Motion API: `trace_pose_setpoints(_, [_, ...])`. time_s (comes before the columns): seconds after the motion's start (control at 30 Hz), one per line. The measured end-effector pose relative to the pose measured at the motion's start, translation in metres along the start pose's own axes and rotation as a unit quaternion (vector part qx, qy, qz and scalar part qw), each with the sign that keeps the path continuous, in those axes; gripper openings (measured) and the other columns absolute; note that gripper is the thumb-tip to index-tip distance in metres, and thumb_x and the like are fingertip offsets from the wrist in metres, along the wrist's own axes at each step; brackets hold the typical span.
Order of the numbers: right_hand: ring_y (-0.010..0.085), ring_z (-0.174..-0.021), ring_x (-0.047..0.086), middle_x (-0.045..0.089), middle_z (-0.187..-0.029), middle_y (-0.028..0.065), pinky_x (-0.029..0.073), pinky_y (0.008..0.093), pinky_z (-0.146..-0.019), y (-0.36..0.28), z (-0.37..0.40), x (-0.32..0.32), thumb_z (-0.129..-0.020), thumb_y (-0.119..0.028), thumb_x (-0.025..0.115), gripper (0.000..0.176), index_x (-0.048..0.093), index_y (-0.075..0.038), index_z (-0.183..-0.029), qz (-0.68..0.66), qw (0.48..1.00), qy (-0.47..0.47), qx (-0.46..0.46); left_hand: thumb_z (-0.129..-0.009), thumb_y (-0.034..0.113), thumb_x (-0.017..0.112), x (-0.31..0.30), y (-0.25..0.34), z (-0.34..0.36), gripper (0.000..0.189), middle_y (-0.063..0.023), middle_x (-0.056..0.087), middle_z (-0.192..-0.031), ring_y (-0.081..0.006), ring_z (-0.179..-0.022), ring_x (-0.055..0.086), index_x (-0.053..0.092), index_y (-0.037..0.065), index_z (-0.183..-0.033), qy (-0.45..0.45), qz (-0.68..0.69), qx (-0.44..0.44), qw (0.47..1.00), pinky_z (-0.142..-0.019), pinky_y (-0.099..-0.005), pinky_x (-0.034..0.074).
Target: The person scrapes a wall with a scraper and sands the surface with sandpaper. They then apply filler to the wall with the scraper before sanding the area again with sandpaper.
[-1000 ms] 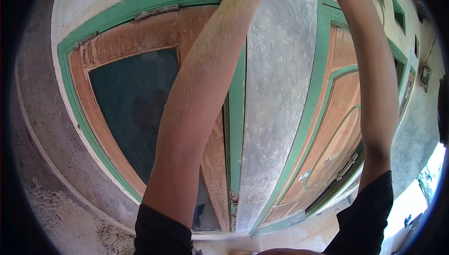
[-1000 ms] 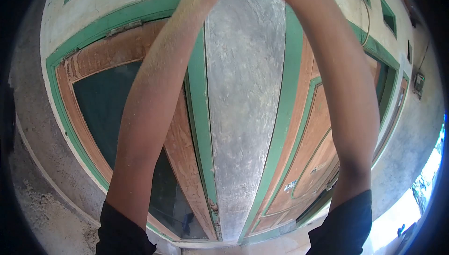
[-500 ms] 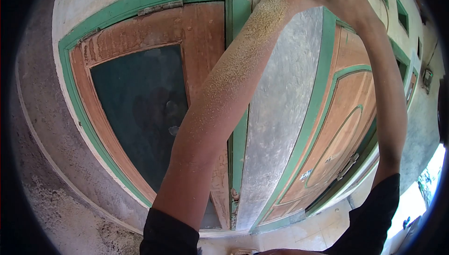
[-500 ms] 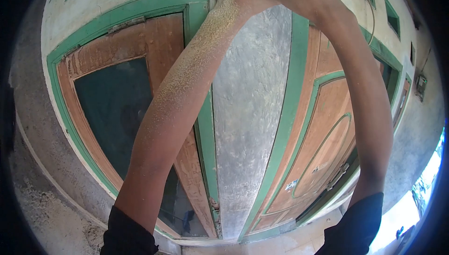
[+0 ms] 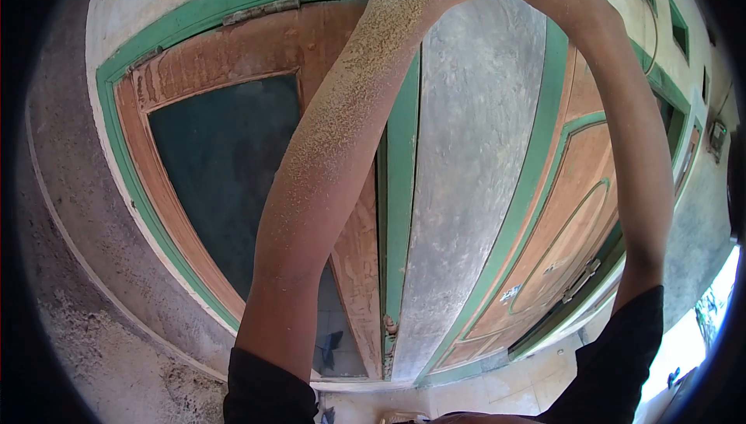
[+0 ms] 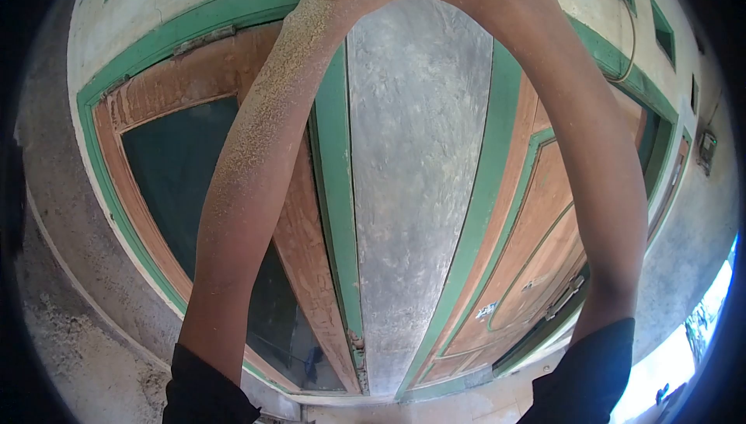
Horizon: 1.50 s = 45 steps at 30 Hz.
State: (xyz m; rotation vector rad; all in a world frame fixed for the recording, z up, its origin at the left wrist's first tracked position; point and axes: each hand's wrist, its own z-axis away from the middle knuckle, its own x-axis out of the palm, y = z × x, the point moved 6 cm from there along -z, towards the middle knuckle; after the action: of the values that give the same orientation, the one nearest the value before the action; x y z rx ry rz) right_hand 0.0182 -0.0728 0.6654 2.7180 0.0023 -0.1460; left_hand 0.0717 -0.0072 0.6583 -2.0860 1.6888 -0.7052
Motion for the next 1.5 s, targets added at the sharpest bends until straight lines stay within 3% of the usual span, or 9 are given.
trace_pose_setpoints(0.4, [0.0355, -0.057, 0.062, 0.062, -0.066, 0.0232, 0.053, 0.0398, -0.058, -0.019, 0.027, -0.014, -0.077, -0.005, 0.065, 0.014, 0.061, 0.008, -0.076, 0.088, 0.991, 0.060, -0.084, -0.071, 0.013, 0.074, 0.008, 0.013, 0.014, 0.056, -0.0236, 0.056, -0.088, -0.0424, -0.092, 0.057, 0.038, 0.005, -0.113, -0.048, 0.062, 0.010, 0.997, -0.078, -0.0474, 0.044])
trace_pose_setpoints(0.5, [0.0362, -0.057, 0.063, 0.062, -0.065, 0.0238, 0.052, 0.0411, -0.058, -0.005, 0.022, -0.004, -0.075, -0.003, 0.065, 0.011, 0.062, 0.007, -0.074, 0.004, 0.999, -0.035, -0.006, -0.072, 0.013, 0.073, 0.008, 0.011, 0.016, 0.054, -0.0232, 0.056, -0.087, -0.0426, -0.091, 0.057, 0.038, 0.005, -0.113, -0.013, 0.076, 0.019, 0.997, -0.077, -0.0473, 0.044])
trace_pose_setpoints(0.67, [0.0383, -0.059, 0.062, 0.061, -0.066, 0.0252, 0.051, 0.0441, -0.057, -0.019, 0.020, 0.002, -0.077, -0.007, 0.063, 0.014, 0.063, 0.006, -0.071, 0.065, 0.994, 0.074, -0.052, -0.075, 0.010, 0.070, -0.010, 0.011, 0.016, 0.046, -0.0223, 0.056, -0.093, -0.0419, -0.090, 0.056, 0.043, 0.004, -0.111, 0.036, 0.056, 0.052, 0.996, -0.077, -0.0454, 0.044])
trace_pose_setpoints(0.83, [0.0364, -0.062, 0.063, 0.064, -0.069, 0.0210, 0.051, 0.0417, -0.059, -0.012, 0.018, 0.004, -0.080, -0.011, 0.063, 0.015, 0.066, 0.003, -0.077, 0.018, 0.996, 0.052, -0.066, -0.072, 0.006, 0.072, -0.012, 0.016, 0.023, 0.049, -0.0199, 0.056, -0.094, -0.0396, -0.094, 0.057, 0.045, 0.003, -0.113, -0.021, -0.017, 0.056, 0.998, -0.081, -0.0443, 0.045])
trace_pose_setpoints(0.93, [0.0318, -0.063, 0.063, 0.066, -0.073, 0.0157, 0.052, 0.0393, -0.061, -0.004, 0.022, -0.010, -0.082, -0.014, 0.065, 0.016, 0.071, 0.000, -0.088, 0.026, 0.992, 0.042, -0.113, -0.072, 0.005, 0.071, -0.032, 0.031, 0.039, 0.046, -0.0186, 0.056, -0.095, -0.0375, -0.094, 0.057, 0.047, 0.002, -0.111, 0.095, -0.089, 0.095, 0.987, -0.085, -0.0434, 0.046])
trace_pose_setpoints(1.0, [0.0236, -0.061, 0.063, 0.066, -0.075, 0.0098, 0.051, 0.0353, -0.059, 0.000, 0.023, -0.015, -0.085, -0.018, 0.066, 0.025, 0.072, -0.007, -0.107, 0.069, 0.982, 0.065, -0.163, -0.071, 0.012, 0.075, -0.052, 0.028, 0.054, 0.055, -0.0116, 0.057, -0.123, -0.0283, -0.115, 0.055, 0.054, 0.005, -0.122, -0.098, -0.024, 0.090, 0.991, -0.098, -0.0386, 0.045])
trace_pose_setpoints(1.1, [0.0210, -0.061, 0.063, 0.066, -0.081, 0.0080, 0.051, 0.0327, -0.058, -0.003, 0.018, -0.018, -0.084, -0.018, 0.065, 0.029, 0.070, -0.012, -0.112, 0.120, 0.968, 0.034, -0.218, -0.073, 0.012, 0.072, -0.050, 0.029, 0.072, 0.040, -0.0107, 0.059, -0.119, -0.0289, -0.113, 0.056, 0.060, 0.007, -0.110, -0.205, -0.036, 0.102, 0.973, -0.096, -0.0392, 0.046])
trace_pose_setpoints(1.2, [0.0185, -0.060, 0.062, 0.065, -0.084, 0.0056, 0.051, 0.0313, -0.055, -0.010, 0.016, -0.023, -0.083, -0.018, 0.064, 0.032, 0.069, -0.016, -0.115, 0.132, 0.940, 0.088, -0.303, -0.076, 0.010, 0.069, -0.041, 0.039, 0.081, 0.026, -0.0089, 0.059, -0.118, -0.0286, -0.112, 0.056, 0.061, 0.008, -0.101, -0.236, -0.014, 0.076, 0.969, -0.096, -0.0382, 0.047])
trace_pose_setpoints(1.5, [0.0175, -0.061, 0.062, 0.062, -0.082, 0.0040, 0.051, 0.0331, -0.053, -0.013, 0.008, -0.013, -0.084, -0.020, 0.061, 0.036, 0.067, -0.019, -0.120, 0.126, 0.942, 0.065, -0.303, -0.078, 0.012, 0.067, -0.023, 0.039, 0.092, 0.023, -0.0073, 0.058, -0.119, -0.0270, -0.115, 0.054, 0.058, 0.008, -0.099, -0.280, -0.019, 0.009, 0.960, -0.099, -0.0381, 0.045])
